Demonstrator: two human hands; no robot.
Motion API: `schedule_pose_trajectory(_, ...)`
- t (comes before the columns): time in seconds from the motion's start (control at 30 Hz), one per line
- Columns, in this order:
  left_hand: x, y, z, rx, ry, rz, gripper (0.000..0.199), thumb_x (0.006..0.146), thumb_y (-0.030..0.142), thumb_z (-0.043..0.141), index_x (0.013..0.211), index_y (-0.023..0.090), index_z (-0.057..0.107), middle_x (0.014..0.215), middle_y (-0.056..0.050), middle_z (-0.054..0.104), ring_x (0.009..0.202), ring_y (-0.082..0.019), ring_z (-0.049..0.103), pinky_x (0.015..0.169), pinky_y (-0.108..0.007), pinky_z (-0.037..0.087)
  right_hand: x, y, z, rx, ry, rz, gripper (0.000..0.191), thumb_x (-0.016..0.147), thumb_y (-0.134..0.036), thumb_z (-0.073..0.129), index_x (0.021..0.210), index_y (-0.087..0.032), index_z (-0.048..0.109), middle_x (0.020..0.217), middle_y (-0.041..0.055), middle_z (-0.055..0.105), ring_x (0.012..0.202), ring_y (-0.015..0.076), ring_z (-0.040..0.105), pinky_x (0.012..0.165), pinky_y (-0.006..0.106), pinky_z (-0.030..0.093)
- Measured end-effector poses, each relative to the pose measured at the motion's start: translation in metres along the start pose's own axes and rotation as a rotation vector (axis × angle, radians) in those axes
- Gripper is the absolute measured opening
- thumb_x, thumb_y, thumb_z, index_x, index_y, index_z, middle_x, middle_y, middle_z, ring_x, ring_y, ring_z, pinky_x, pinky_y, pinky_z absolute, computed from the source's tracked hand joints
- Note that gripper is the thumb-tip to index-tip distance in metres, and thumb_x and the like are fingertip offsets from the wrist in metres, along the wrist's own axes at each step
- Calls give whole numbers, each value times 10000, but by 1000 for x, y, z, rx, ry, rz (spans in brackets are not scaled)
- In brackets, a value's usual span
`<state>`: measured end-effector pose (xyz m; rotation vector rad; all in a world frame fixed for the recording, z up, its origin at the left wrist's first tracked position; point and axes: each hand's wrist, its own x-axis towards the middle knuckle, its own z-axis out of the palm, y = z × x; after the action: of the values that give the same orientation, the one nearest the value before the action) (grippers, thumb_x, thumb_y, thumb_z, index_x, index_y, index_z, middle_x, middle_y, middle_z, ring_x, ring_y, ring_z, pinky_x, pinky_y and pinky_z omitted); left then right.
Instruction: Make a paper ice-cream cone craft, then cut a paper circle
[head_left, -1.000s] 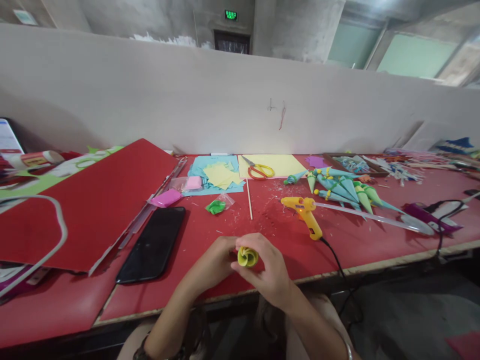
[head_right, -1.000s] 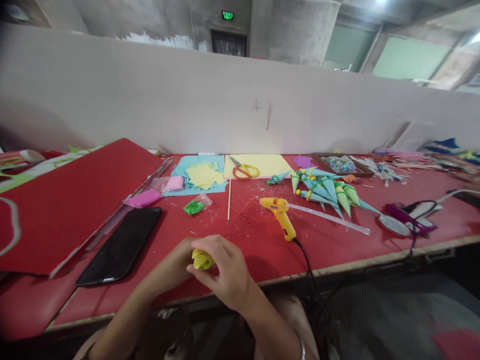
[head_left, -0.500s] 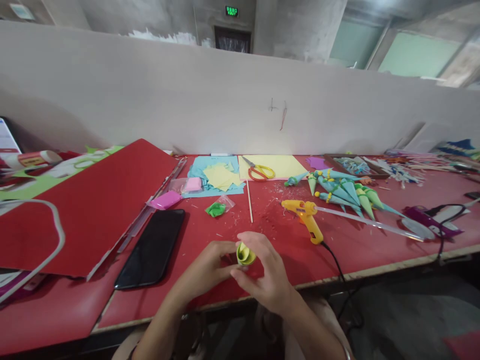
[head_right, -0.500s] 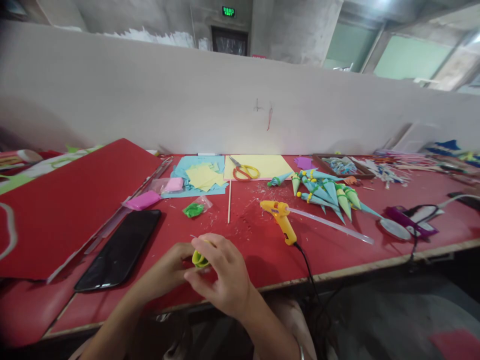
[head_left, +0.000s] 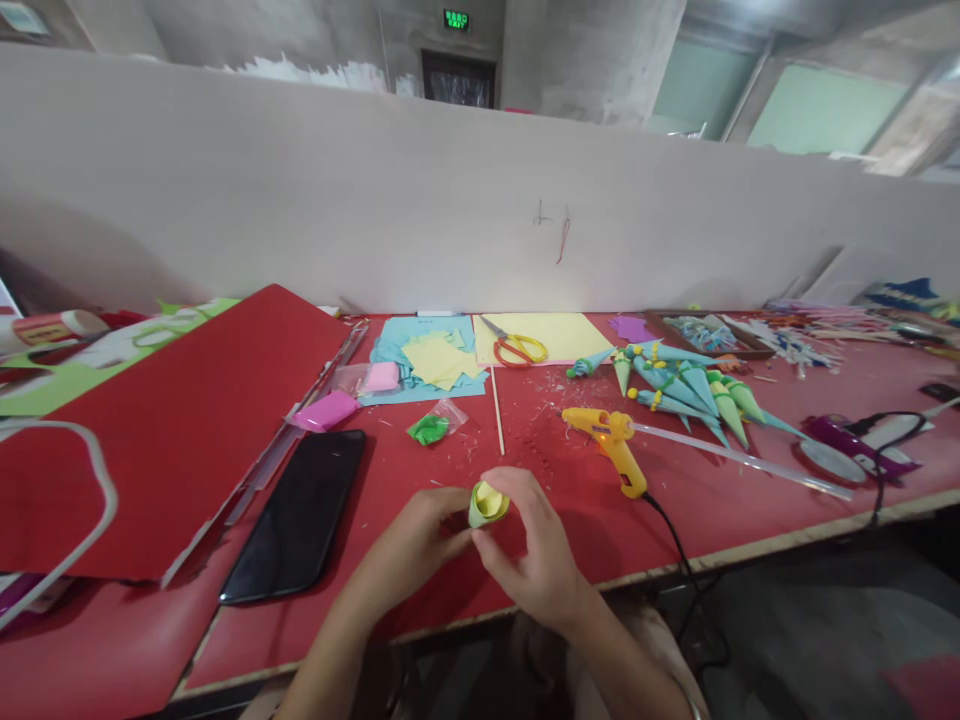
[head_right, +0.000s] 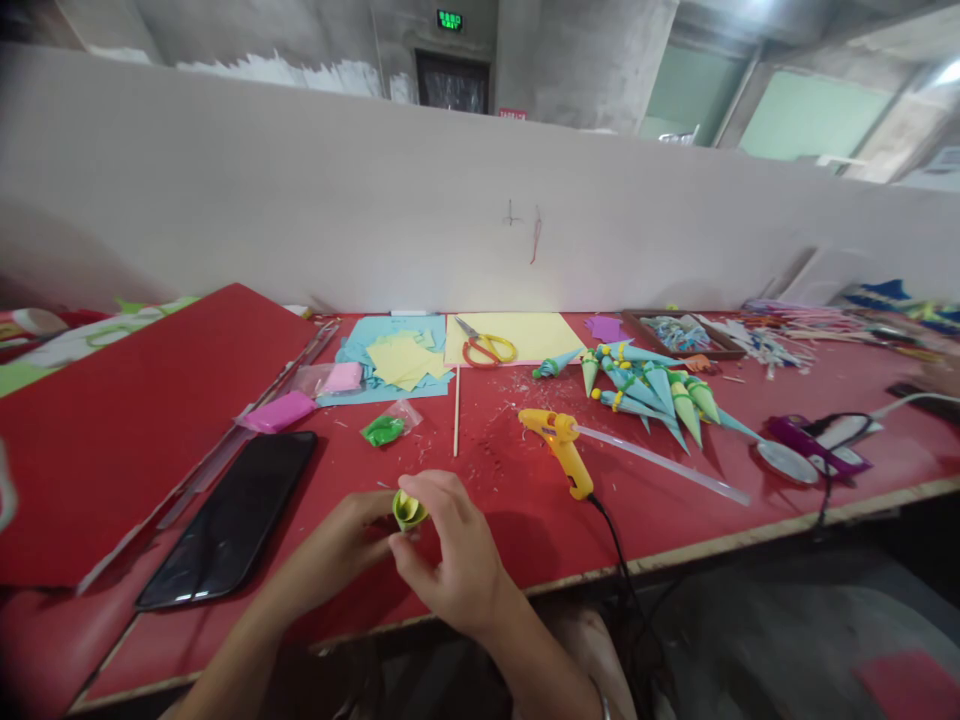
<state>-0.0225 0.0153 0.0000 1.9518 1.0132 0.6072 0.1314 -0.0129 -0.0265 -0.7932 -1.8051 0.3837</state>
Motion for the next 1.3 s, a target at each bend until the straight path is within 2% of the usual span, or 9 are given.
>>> schedule_pose_trajectory(0.23, 0, -1, -2, 76, 13, -1, 59, 730, 156, 533, 712, 142, 587, 723, 3, 639, 672, -143, 540, 661, -239, 421, -1, 4, 2, -24, 12, 11, 520, 780, -138, 506, 1264, -240, 347, 1138, 100, 540, 1096, 220, 502, 924, 398, 443)
schedule_pose_trajectory(0.4, 3, -10, 1, 198, 122, 4, 140, 741, 146, 497, 830, 159, 606, 830, -56, 637, 760, -180, 572, 704, -283, 438, -3, 4, 5, 119, 13, 120, 666, 772, -209, 566, 1343, -225, 223, 1205, 122, 500, 1036, 207, 554, 885, 369, 477)
schedule_pose_trajectory(0.53, 4, -13, 1, 200, 186, 23, 263, 724, 94, 462, 924, 178, 610, 922, -74, 618, 844, -186, 575, 774, -305, 444, 2, 3, 3, 33, -67, 76, 549, 757, -278, 615, 1263, -258, 404, 1185, 96, 513, 1107, 221, 505, 939, 371, 433)
schedule_pose_trajectory(0.63, 3, -10, 1, 122, 177, 77, 296, 700, 54, 458, 912, 194, 609, 938, -57, 622, 879, -172, 571, 828, -297, 431, 5, 2, -1, -52, -86, 43, 383, 762, -315, 614, 1135, -268, 541, 1173, 90, 501, 1093, 223, 504, 919, 362, 440)
schedule_pose_trajectory(0.73, 3, -9, 2, 80, 144, 63, 260, 695, 46, 454, 851, 184, 608, 890, -55, 629, 856, -175, 573, 803, -299, 439, 6, 2, -3, -56, -53, 66, 249, 775, -336, 597, 1015, -270, 604, 1117, 78, 513, 1048, 218, 524, 886, 361, 455)
schedule_pose_trajectory(0.8, 4, -10, 3, 66, 130, 53, 244, 693, 50, 457, 838, 177, 607, 882, -62, 629, 834, -181, 572, 769, -301, 445, 6, 3, -3, -26, -36, 90, 283, 762, -343, 612, 1035, -268, 591, 1113, 79, 511, 1046, 218, 524, 888, 362, 452)
schedule_pose_trajectory(0.93, 5, -8, 5, 75, 99, 38, 302, 659, 36, 458, 876, 176, 616, 924, -73, 637, 827, -184, 569, 753, -304, 441, 7, 2, 0, 53, -44, 113, 550, 707, -365, 667, 1209, -255, 471, 1159, 97, 495, 1089, 230, 498, 924, 376, 427)
schedule_pose_trajectory(1.13, 2, -2, 7, 13, 95, 49, 311, 617, 13, 404, 820, 154, 593, 953, -78, 632, 859, -174, 571, 778, -295, 439, 9, 1, 1, 36, -66, 191, 260, 719, -308, 655, 970, -254, 615, 1104, 73, 507, 1055, 220, 511, 911, 366, 418)
schedule_pose_trajectory(1.3, 1, -6, 11, 55, 42, 42, 267, 616, 32, 427, 786, 171, 580, 899, -37, 643, 750, -162, 566, 700, -273, 439, 9, 1, 3, 85, -69, 223, 382, 663, -322, 703, 1020, -243, 591, 1104, 75, 509, 1039, 227, 511, 901, 364, 415)
